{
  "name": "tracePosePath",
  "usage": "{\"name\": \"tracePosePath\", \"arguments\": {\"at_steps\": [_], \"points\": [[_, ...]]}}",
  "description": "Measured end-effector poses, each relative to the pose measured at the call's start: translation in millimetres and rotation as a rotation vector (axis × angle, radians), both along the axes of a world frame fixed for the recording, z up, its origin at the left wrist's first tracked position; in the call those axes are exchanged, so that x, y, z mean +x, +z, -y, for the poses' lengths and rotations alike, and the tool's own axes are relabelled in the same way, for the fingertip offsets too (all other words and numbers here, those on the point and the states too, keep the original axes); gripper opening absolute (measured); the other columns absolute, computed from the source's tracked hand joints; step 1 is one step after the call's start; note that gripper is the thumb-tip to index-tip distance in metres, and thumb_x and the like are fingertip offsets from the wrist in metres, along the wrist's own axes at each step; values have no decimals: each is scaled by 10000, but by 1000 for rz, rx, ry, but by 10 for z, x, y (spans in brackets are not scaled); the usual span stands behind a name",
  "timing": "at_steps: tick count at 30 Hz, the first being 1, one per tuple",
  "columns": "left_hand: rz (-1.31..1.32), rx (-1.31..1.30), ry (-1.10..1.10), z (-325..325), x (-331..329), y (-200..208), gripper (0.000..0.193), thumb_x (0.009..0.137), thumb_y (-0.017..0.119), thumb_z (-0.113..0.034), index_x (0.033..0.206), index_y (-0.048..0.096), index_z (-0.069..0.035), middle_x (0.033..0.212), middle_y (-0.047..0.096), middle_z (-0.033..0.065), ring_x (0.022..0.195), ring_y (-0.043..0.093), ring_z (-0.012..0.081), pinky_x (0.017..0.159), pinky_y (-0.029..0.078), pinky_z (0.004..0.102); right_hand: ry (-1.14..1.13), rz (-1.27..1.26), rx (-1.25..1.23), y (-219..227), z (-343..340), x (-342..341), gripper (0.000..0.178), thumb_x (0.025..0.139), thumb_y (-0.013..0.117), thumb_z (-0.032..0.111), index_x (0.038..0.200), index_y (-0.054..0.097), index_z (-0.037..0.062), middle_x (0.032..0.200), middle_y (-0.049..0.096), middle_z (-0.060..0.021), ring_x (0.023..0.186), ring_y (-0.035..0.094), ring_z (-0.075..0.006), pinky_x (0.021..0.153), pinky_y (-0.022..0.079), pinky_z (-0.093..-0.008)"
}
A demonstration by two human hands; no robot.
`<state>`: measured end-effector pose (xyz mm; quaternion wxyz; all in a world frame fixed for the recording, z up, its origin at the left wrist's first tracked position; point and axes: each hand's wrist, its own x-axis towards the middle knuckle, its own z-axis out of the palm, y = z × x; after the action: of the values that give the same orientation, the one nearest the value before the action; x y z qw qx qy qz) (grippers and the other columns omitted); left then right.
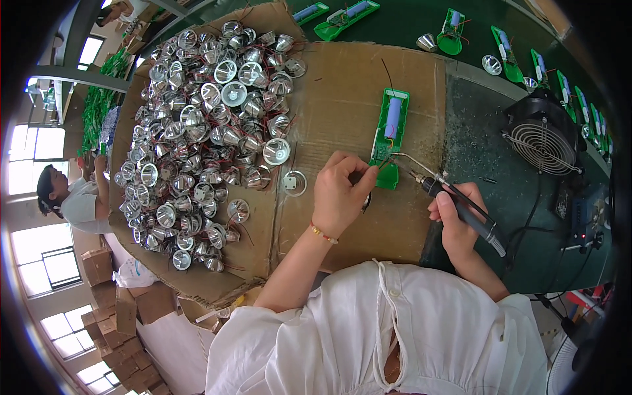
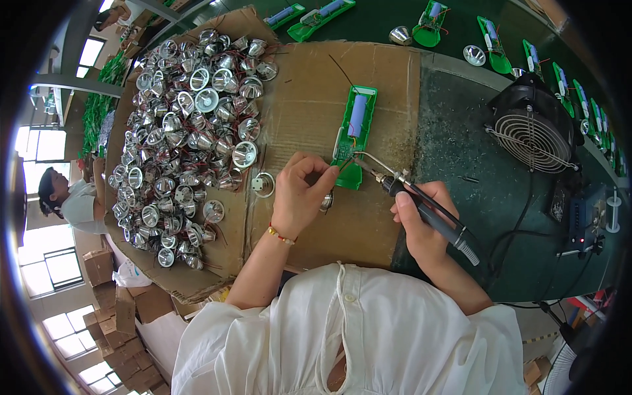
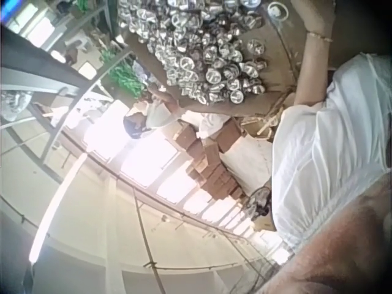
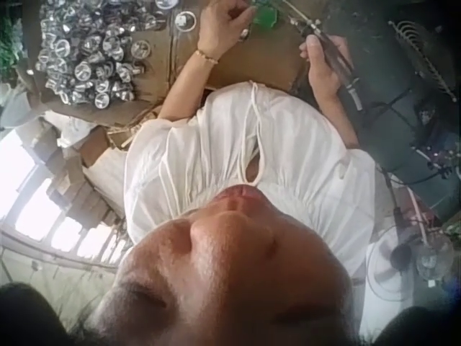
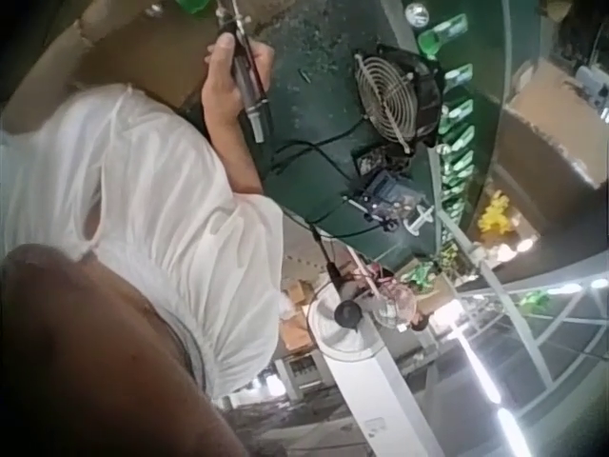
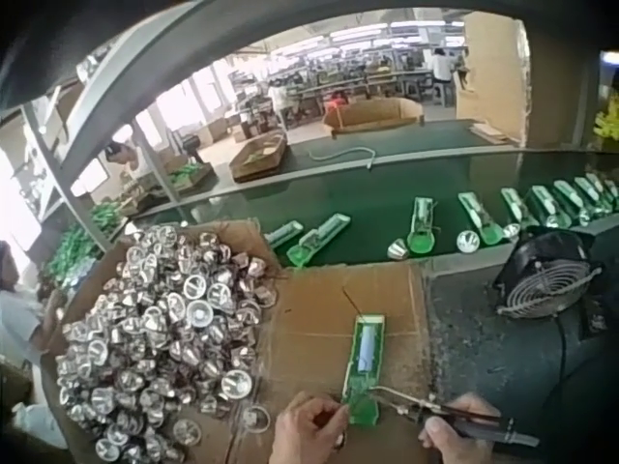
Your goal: Soldering electronic components and wires onto circuit boards for flashlight assembly.
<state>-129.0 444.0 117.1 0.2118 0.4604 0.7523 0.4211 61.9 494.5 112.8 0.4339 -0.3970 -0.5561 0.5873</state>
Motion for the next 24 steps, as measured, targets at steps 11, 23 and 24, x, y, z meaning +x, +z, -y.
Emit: {"name": "tracePosePath", "arguments": {"at_steps": [11,23,24], "points": [[-18,-30,-4,16,-9,-43,139,752,656,-127,737,609,3,765,570,72,603,542,146,556,430,266,32,48,50,-7,0,-16,141,814,602,83,799,489,1,642,589,-86,516,542,-84,479,448,-208],[35,-38,20,-20,-17,-39,146,731,654,-144,696,620,-7,724,567,109,578,567,223,542,443,313,-23,-29,-29,22,-43,14,143,826,591,84,832,476,0,650,590,-94,531,553,-99,491,457,-211],[37,-41,21,-12,-6,-31,146,731,654,-144,696,620,-7,724,567,109,578,567,223,542,443,313,-22,-27,-32,25,-37,17,143,826,591,84,832,476,0,650,590,-94,531,553,-99,491,457,-211]]}}
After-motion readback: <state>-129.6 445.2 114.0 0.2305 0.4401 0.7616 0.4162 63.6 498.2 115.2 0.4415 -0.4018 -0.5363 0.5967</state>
